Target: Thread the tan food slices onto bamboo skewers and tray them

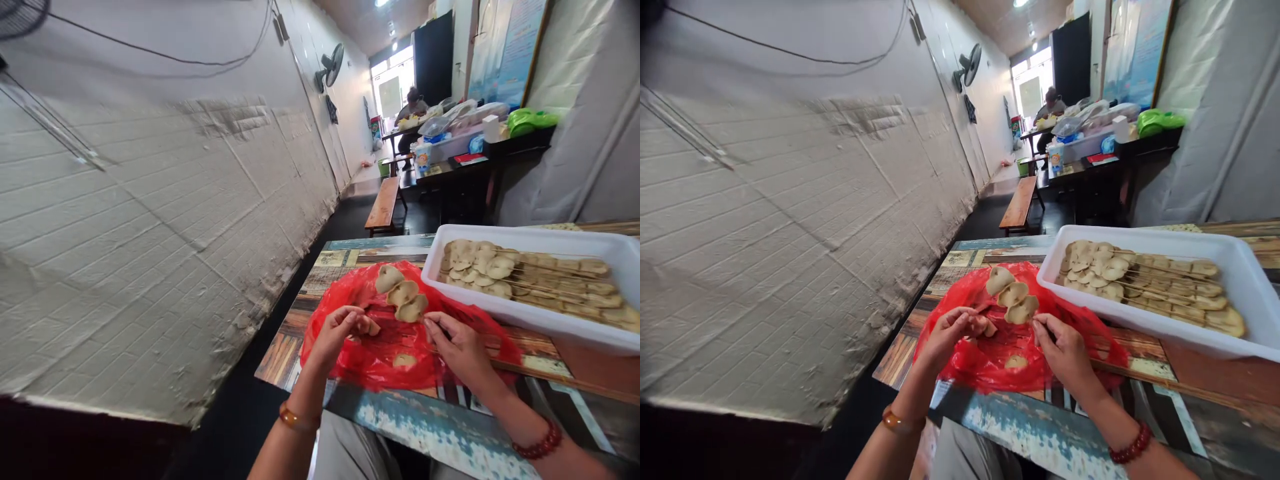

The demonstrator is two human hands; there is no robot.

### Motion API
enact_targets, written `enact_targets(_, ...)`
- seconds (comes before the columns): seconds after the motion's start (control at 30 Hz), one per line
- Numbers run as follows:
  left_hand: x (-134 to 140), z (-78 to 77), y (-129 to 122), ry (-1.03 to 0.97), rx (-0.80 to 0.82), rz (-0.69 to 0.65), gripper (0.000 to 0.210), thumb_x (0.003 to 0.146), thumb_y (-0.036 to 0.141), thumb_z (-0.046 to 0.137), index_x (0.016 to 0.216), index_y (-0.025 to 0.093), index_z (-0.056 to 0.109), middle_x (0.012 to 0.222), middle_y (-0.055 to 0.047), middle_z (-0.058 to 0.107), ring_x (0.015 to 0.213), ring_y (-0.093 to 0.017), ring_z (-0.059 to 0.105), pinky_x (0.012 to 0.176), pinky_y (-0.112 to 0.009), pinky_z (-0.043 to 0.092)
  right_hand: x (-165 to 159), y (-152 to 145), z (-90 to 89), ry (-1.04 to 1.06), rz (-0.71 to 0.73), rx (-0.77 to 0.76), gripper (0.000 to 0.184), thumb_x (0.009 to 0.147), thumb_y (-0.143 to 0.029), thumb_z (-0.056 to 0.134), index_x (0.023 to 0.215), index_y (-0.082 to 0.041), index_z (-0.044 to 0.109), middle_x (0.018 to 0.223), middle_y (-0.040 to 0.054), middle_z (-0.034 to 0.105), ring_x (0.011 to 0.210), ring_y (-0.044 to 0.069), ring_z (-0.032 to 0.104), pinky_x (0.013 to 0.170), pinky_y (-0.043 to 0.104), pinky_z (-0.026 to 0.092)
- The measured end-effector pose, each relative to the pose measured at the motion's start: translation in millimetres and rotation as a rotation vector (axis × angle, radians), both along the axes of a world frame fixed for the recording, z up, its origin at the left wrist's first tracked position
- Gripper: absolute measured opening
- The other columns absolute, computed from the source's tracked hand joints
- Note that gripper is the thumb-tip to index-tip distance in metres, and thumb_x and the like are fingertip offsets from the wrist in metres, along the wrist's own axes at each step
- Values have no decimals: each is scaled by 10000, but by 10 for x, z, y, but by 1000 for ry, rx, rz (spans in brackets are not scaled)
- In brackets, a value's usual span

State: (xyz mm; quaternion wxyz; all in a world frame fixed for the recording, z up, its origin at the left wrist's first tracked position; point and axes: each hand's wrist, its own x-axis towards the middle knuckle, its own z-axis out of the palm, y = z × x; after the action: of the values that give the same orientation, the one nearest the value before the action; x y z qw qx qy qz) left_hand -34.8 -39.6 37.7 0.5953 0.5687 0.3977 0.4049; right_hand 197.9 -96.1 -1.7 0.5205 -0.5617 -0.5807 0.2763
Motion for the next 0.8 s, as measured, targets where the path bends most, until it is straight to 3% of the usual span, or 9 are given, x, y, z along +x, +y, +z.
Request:
enact_targets(0.1, -100, -110, -57, 340, 161, 14, 242, 810, 344, 550, 856, 127, 647, 792, -69, 651, 726, -151, 571, 687, -263, 422, 4, -30, 44, 11, 16, 50, 260, 867, -382, 426, 763, -196, 576, 567, -28, 527, 538, 134, 519, 567, 236, 408)
enact_targets(0.27, -209, -283, 157, 768, 396, 180, 200, 754, 207, 507, 872, 152, 659, 849, -63, 668, 776, -174, 574, 716, -279, 415, 39, -29, 49, 2, 1, 98, 271, 856, -382, 428, 758, -199, 602, 573, -20, 562, 543, 139, 535, 572, 239, 407)
enact_targets(0.4, -197, -345, 257, 841, 420, 159, 213, 702, 215, 565, 878, 154, 669, 808, -54, 666, 730, -175, 560, 700, -279, 404, 47, -14, 33, -20, -19, 110, 303, 852, -401, 422, 700, -205, 597, 592, -3, 597, 569, 152, 560, 582, 246, 406)
enact_targets(0.6, -172, -356, 197, 904, 416, 44, 344, 629, 201, 641, 970, 160, 670, 885, -58, 670, 787, -198, 555, 696, -274, 388, 53, -28, 10, -42, -18, 115, 324, 843, -426, 419, 743, -190, 618, 586, 9, 609, 541, 157, 557, 570, 257, 407)
enact_targets(0.8, -235, -309, 187, 827, 329, 72, 199, 626, 256, 663, 792, 151, 697, 725, -18, 649, 682, -151, 531, 623, -235, 374, 79, -49, -10, -38, -11, 122, 358, 833, -477, 421, 724, -192, 607, 547, -1, 571, 544, 165, 542, 578, 269, 403)
